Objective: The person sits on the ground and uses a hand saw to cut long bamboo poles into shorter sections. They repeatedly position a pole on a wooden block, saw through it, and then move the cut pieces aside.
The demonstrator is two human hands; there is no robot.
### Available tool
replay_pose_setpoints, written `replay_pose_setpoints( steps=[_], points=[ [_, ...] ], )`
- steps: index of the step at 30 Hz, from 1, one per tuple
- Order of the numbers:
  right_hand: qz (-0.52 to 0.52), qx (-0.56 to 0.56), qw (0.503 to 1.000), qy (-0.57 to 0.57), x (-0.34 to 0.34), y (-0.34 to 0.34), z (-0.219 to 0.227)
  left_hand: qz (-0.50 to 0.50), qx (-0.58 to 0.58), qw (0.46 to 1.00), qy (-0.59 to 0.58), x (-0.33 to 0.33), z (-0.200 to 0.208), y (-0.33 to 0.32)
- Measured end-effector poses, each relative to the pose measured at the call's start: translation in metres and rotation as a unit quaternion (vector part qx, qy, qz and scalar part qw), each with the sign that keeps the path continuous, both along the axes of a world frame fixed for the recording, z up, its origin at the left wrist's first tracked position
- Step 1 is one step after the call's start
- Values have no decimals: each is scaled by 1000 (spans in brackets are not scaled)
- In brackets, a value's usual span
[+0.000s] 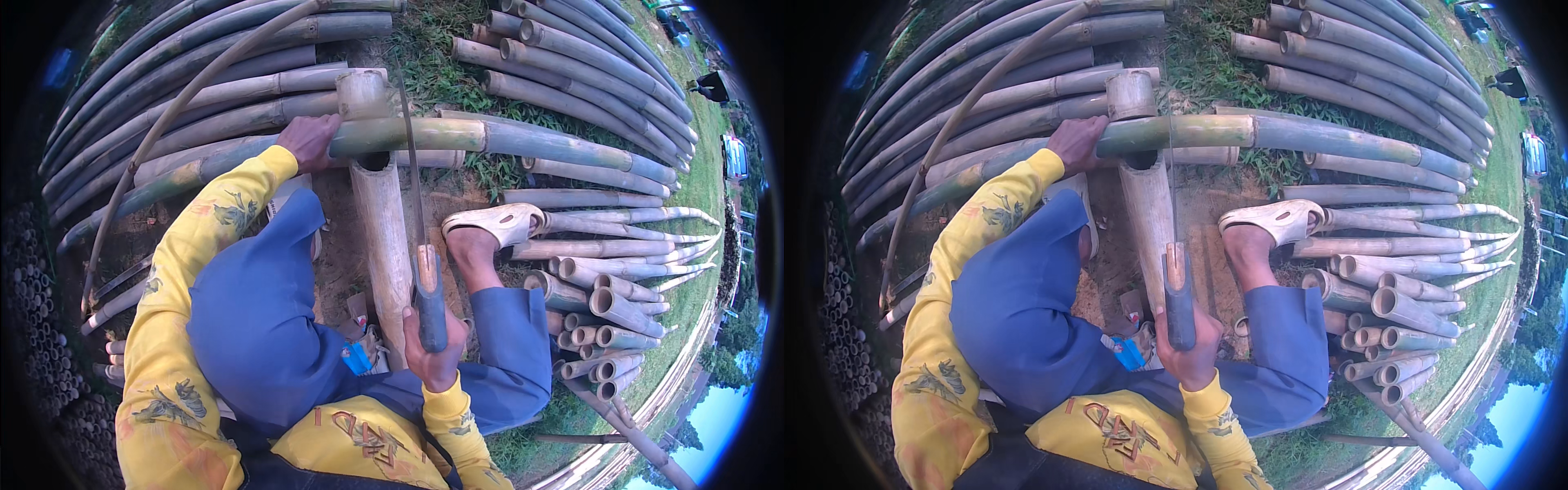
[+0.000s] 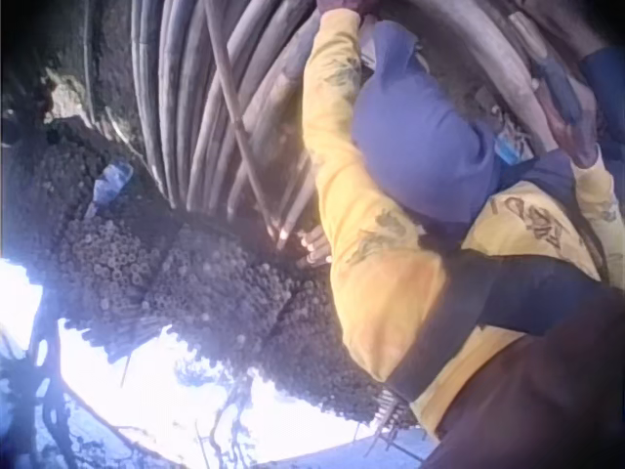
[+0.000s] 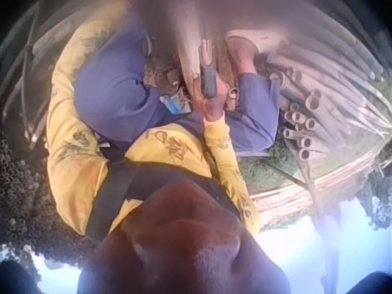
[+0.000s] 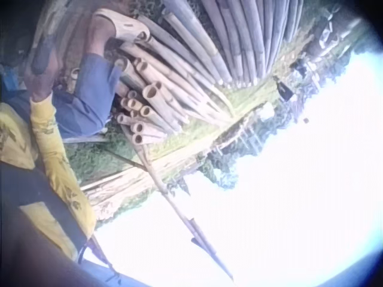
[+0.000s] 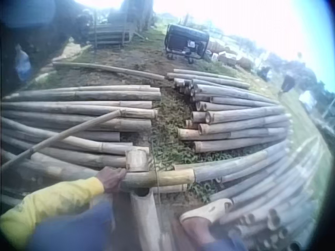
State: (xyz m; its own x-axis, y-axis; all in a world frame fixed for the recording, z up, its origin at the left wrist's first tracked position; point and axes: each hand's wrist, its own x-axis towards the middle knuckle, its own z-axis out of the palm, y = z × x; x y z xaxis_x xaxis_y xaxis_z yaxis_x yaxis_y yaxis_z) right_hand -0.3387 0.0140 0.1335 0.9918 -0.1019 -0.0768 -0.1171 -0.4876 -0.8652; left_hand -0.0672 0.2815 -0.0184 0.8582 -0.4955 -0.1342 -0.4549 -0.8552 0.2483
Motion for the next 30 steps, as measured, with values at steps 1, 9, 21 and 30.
replay_pose_setpoints(
  steps=[1, 9, 21, 30],
  points=[
    [-8, -3, 1000, 2, 2, 3, 7, 0, -1, 1000, 8, -4, 2, 0],
    [-57, -34, 998, -6, -7, 4, 12, 32, -12, 999, -16, -11, 0, -7],
    [-33, -10, 998, 44, -26, -13, 38, 55, -6, 995, -89, -10, -5, -3],
    [-28, 42, 998, 43, 36, -6, -14, 44, 2, 997, -62, -15, -1, -6]
  ],
)
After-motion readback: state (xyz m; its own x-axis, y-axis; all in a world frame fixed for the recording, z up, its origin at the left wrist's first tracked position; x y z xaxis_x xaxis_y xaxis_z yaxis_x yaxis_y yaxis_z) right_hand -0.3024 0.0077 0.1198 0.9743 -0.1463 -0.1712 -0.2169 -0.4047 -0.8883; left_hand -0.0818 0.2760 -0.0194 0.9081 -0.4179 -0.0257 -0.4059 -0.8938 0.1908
